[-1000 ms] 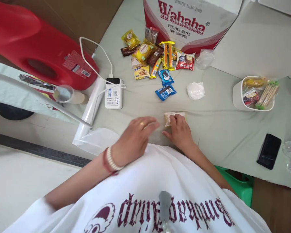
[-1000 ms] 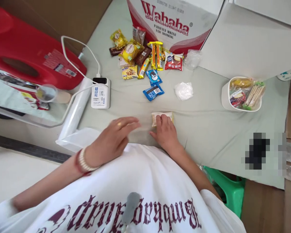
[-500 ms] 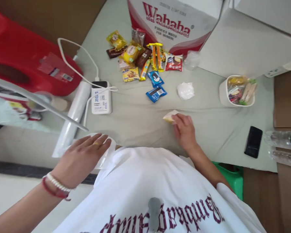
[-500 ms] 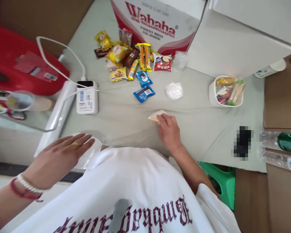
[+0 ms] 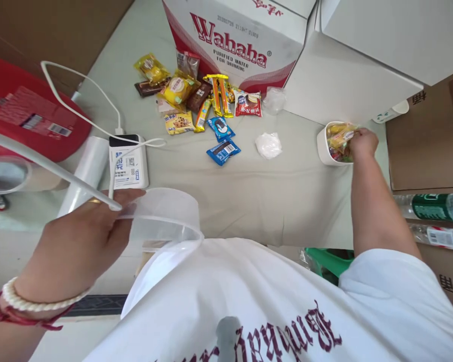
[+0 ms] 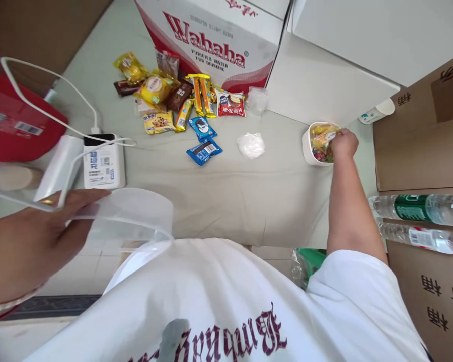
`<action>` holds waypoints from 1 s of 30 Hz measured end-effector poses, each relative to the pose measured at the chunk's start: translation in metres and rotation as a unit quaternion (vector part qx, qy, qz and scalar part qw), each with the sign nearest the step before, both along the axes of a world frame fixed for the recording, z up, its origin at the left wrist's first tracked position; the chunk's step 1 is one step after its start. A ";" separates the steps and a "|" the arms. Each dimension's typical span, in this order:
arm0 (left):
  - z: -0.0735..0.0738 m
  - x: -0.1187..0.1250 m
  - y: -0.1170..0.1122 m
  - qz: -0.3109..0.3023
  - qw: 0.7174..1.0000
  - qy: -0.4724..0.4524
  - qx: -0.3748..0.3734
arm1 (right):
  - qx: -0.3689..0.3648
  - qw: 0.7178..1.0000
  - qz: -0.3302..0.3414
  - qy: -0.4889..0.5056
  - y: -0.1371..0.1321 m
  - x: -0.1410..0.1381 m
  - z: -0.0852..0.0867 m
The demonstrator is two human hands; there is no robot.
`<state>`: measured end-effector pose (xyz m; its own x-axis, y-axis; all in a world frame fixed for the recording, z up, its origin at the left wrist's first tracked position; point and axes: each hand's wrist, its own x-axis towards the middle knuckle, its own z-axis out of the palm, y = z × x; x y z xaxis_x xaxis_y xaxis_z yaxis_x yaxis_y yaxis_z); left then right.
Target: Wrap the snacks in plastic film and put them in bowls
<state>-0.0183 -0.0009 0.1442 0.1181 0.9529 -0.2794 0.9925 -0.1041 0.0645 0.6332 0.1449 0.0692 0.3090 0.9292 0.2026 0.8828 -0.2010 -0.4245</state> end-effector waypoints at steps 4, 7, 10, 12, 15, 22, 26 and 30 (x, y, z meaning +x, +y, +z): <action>-0.005 0.012 0.004 0.058 0.997 -0.038 -0.036 | 0.001 0.976 -0.211 -0.061 -0.001 -0.033 -0.007; -0.011 0.022 0.010 0.061 0.992 -0.102 -0.039 | 0.044 0.968 -0.232 -0.089 -0.016 -0.047 0.017; -0.020 0.037 0.022 0.089 0.966 -0.236 -0.060 | 0.144 0.964 -0.191 -0.119 -0.040 -0.064 0.043; -0.027 0.051 0.030 0.120 0.921 -0.355 -0.106 | 0.145 0.974 -0.126 -0.120 -0.059 -0.081 0.050; -0.040 0.082 0.038 0.190 0.808 -0.517 -0.208 | 0.032 0.987 -0.031 -0.152 -0.084 -0.107 0.034; -0.068 0.177 0.034 0.234 0.718 -0.600 -0.264 | -0.102 0.967 -0.040 -0.230 -0.112 -0.087 -0.037; -0.076 0.242 0.049 0.192 0.715 -0.612 -0.279 | -0.098 0.973 -0.027 -0.209 -0.112 -0.058 -0.039; -0.067 0.310 0.092 0.216 0.696 -0.620 -0.291 | -0.102 0.978 -0.020 -0.180 -0.113 -0.055 -0.030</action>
